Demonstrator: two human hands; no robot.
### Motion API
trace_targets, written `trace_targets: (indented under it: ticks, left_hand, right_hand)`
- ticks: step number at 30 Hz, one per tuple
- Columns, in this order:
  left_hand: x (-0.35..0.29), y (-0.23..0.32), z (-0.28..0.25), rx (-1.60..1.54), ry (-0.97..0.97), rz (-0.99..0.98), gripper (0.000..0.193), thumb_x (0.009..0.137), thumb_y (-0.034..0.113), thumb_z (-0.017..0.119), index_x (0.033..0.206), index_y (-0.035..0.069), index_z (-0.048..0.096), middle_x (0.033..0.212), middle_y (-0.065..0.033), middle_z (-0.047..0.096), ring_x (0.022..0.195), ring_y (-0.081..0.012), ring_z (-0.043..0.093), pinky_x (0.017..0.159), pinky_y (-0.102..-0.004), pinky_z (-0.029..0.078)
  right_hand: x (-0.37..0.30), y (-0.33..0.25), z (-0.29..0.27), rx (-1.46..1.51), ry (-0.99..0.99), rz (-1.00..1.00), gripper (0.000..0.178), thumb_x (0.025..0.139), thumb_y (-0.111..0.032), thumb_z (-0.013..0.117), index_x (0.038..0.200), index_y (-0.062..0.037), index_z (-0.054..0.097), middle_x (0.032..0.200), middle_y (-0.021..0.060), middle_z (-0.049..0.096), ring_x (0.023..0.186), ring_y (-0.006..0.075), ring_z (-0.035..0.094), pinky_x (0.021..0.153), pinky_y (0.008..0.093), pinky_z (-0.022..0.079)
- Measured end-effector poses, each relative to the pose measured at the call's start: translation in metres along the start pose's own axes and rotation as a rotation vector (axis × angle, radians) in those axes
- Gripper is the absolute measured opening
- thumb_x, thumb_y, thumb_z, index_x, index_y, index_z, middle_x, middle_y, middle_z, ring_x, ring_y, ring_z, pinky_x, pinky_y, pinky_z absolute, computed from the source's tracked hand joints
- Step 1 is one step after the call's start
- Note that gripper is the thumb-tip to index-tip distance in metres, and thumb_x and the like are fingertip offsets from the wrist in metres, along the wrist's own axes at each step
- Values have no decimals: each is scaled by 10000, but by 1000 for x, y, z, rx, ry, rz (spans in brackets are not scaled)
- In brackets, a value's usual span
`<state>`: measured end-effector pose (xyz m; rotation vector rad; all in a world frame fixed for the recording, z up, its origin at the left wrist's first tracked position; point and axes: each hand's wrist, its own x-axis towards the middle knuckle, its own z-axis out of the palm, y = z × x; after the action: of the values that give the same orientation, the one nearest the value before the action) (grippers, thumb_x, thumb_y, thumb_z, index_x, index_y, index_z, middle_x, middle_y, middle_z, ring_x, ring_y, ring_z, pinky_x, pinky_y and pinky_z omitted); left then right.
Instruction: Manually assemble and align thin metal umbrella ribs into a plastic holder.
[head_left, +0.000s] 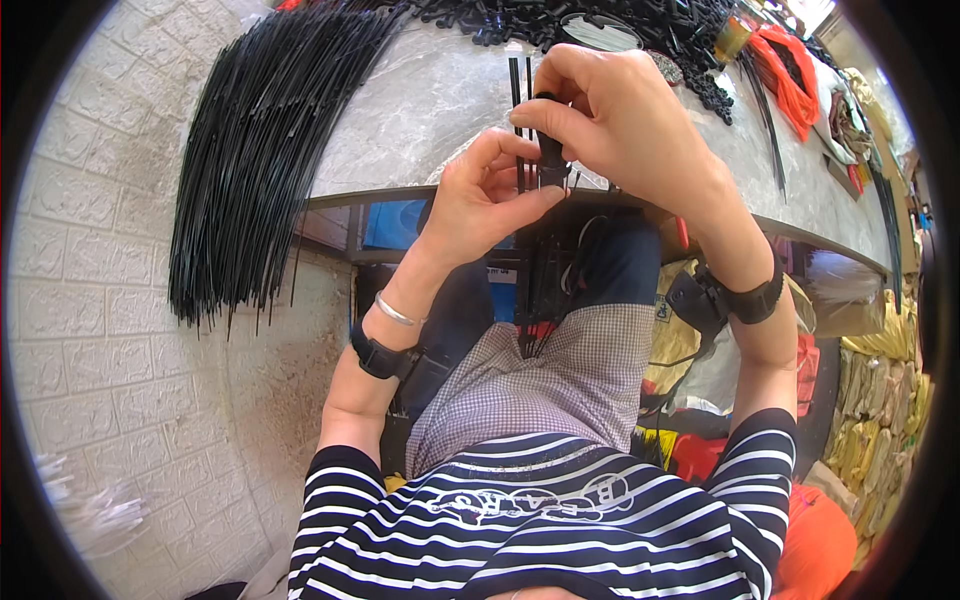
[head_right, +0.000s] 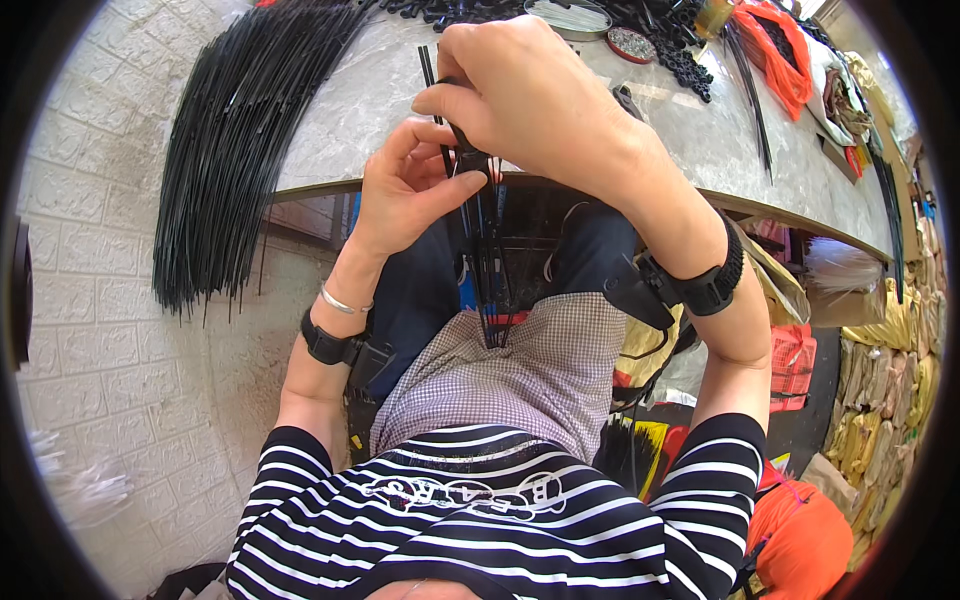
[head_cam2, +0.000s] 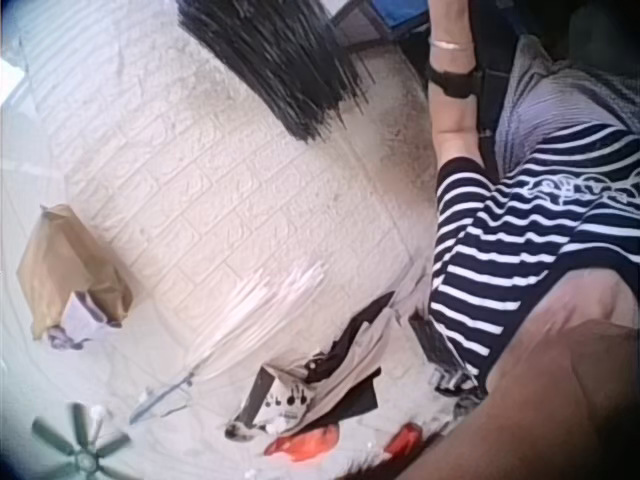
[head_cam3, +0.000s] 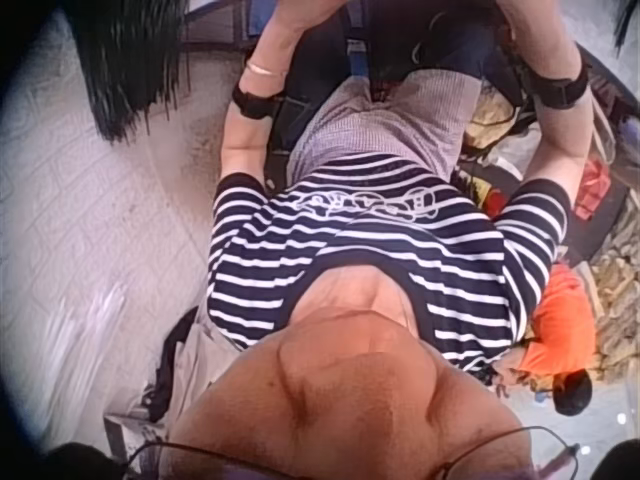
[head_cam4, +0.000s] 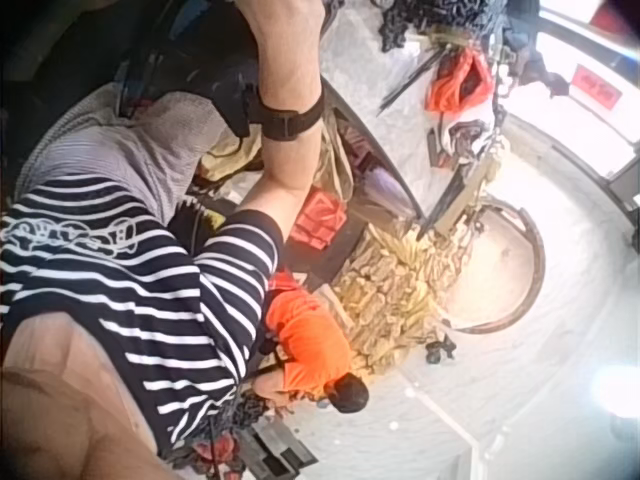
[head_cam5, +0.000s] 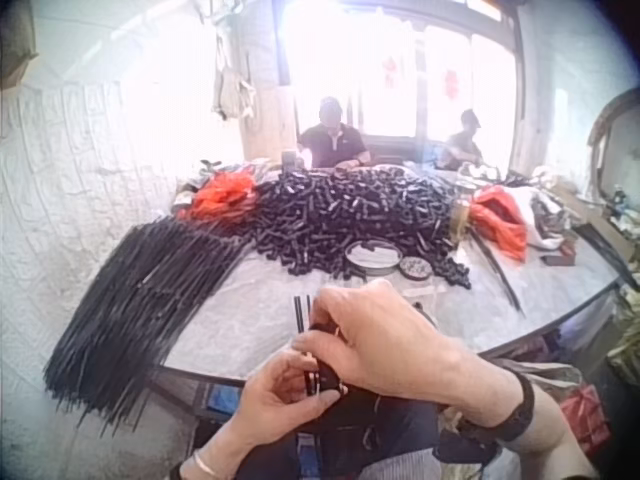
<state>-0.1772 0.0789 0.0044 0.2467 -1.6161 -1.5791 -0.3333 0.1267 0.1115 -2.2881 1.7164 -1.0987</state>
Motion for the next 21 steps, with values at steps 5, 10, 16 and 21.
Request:
trace_targets:
  ticks: [5,10,16,21]
  left_hand:
    - [-1,-4,-5,69,-14,-20,325,768,-16,747,1015,-2,536,925,-44,659,780,-49,612,683,-199,511]
    - [-3,0,-13,141,-52,-95,331,808,-88,676,1086,-18,509,1054,-120,642,938,-168,657,821,-277,547]
    - [-4,0,-17,85,-50,-83,331,808,-85,679,1088,-19,515,1046,-120,649,933,-160,656,813,-273,548]
    - [-6,-2,-14,68,-25,-88,329,814,-75,680,1097,-18,523,1041,-107,656,928,-145,650,807,-267,547]
  right_hand:
    - [-2,-3,8,-52,74,14,268,778,-211,673,708,43,620,594,192,598,569,338,628,549,378,492]
    - [-6,-1,12,3,76,108,244,780,-204,669,751,35,630,630,191,611,592,326,635,555,376,489]
    - [-7,9,16,90,38,15,223,795,-192,668,777,26,625,652,179,622,593,321,638,555,371,492]
    - [-14,9,26,98,177,100,221,788,-194,691,764,11,614,621,158,618,608,319,639,560,368,492]
